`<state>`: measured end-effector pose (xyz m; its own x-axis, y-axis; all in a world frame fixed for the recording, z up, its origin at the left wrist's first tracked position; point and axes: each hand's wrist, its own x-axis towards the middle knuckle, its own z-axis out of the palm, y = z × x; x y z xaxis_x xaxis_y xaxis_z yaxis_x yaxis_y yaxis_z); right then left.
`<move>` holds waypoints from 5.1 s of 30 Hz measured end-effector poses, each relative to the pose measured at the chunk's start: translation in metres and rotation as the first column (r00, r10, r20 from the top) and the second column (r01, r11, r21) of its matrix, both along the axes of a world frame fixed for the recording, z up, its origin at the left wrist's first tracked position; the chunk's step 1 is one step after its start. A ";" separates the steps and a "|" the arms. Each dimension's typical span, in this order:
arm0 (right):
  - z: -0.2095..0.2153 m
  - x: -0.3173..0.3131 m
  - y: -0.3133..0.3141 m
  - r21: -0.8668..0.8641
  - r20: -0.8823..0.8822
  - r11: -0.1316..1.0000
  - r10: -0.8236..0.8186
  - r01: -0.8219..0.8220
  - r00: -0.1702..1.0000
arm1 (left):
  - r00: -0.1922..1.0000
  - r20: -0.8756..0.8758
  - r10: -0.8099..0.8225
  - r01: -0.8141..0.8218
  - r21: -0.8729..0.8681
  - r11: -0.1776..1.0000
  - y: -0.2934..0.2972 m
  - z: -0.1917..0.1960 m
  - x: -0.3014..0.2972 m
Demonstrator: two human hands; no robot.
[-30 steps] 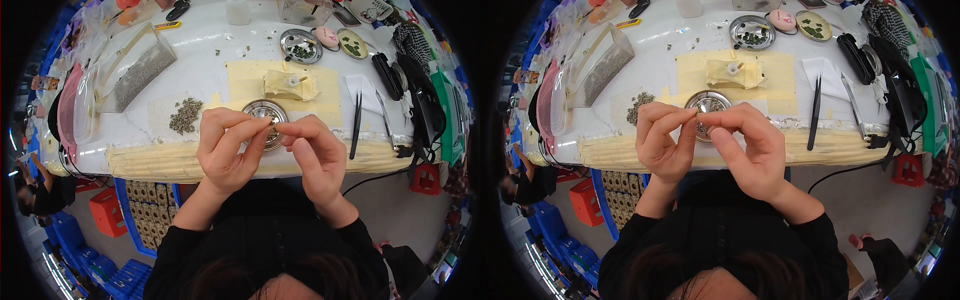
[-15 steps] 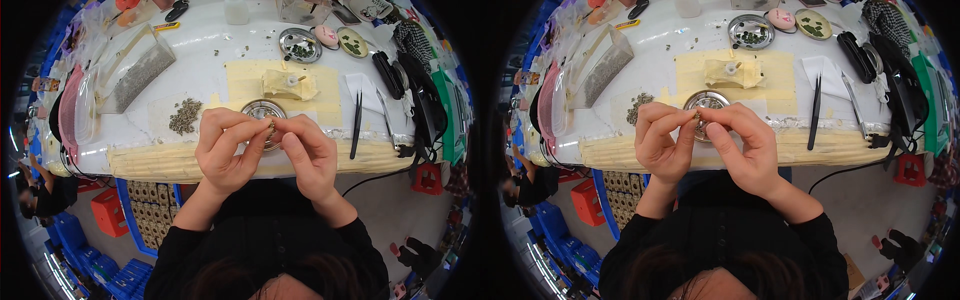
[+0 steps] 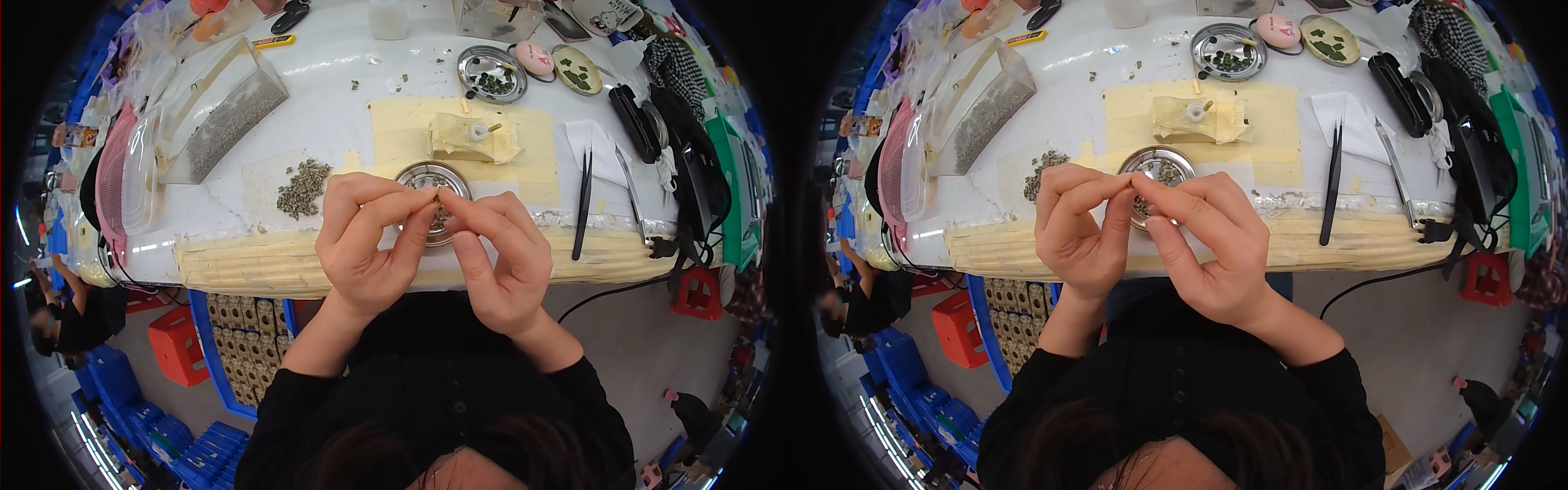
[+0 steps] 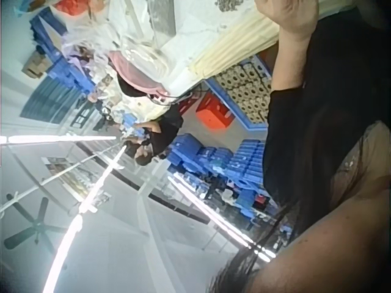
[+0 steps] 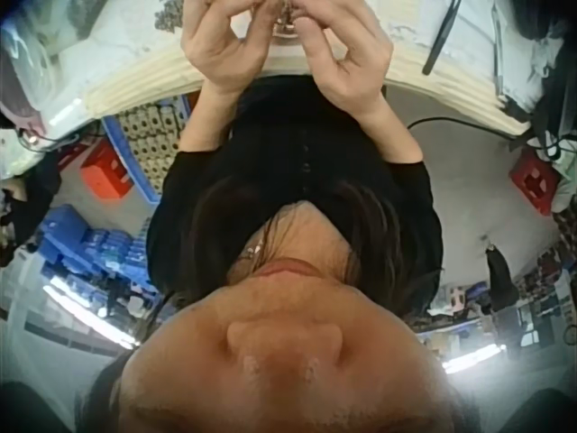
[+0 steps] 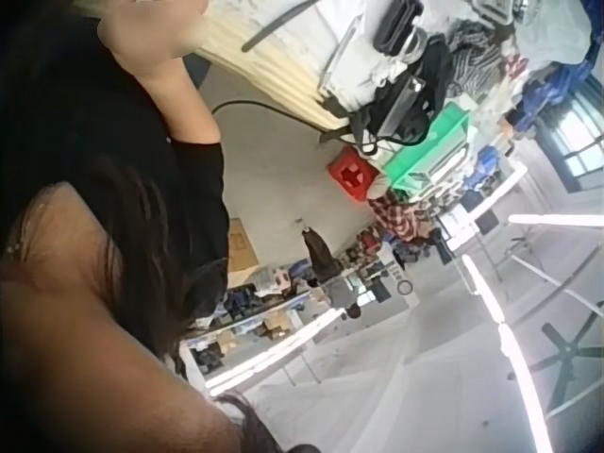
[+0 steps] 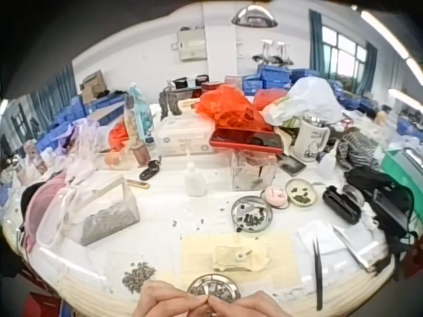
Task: Manually assemble and inspect small mechanical toy components using tweezers at a workshop bench.
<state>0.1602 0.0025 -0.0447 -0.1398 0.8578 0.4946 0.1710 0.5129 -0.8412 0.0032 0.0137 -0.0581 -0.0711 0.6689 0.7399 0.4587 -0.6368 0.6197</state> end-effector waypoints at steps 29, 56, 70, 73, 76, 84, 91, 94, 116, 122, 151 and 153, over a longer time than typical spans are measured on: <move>0.000 -0.001 -0.002 -0.002 0.000 1.000 -0.022 0.022 1.000 | 1.000 -0.016 -0.008 0.008 0.008 1.000 -0.003 0.002 0.001; 0.000 -0.002 0.007 0.302 0.165 0.937 -0.231 0.174 0.959 | 0.997 -0.083 0.001 -0.001 0.006 1.000 -0.001 0.005 0.002; 0.002 0.001 0.005 -0.196 -0.203 0.980 -0.046 0.006 0.978 | 0.992 -0.124 -0.010 0.019 0.069 0.997 -0.001 0.004 0.004; 0.003 0.001 0.005 0.186 0.090 0.972 -0.159 0.140 0.983 | 0.993 -0.119 0.000 0.002 0.019 1.000 0.000 0.005 0.004; 0.001 -0.002 0.005 0.288 0.150 0.944 -0.213 0.163 0.966 | 0.996 -0.089 0.003 -0.004 -0.012 1.000 -0.001 0.003 0.002; -0.003 0.001 0.005 -0.151 -0.137 0.989 -0.015 -0.006 0.990 | 0.994 -0.105 -0.029 0.034 0.049 0.998 -0.001 0.006 0.002; -0.005 0.000 0.007 -0.013 -0.046 0.994 -0.106 0.106 0.993 | 0.992 -0.123 -0.019 0.024 0.039 0.999 -0.001 0.005 0.003; -0.002 -0.003 0.006 0.324 0.154 0.932 -0.221 0.162 0.963 | 0.993 -0.120 -0.006 0.004 -0.012 1.000 0.000 0.005 0.003; 0.000 0.004 0.004 -0.054 -0.079 0.998 -0.045 0.041 0.996 | 0.996 -0.088 0.003 -0.004 -0.011 1.000 -0.002 0.004 0.002; -0.003 -0.001 0.004 0.134 0.080 0.983 -0.136 0.125 0.988 | 0.998 -0.062 -0.009 0.008 -0.013 1.000 -0.001 0.003 0.002; 0.005 0.006 0.005 -0.471 -0.522 0.839 -0.016 -0.272 0.853 | 0.988 -0.156 -0.002 0.012 0.065 0.998 0.001 0.006 0.004; 0.001 0.009 0.004 -0.271 -0.272 0.956 0.031 -0.108 0.962 | 0.989 -0.145 0.004 0.003 0.042 0.999 0.001 0.004 0.005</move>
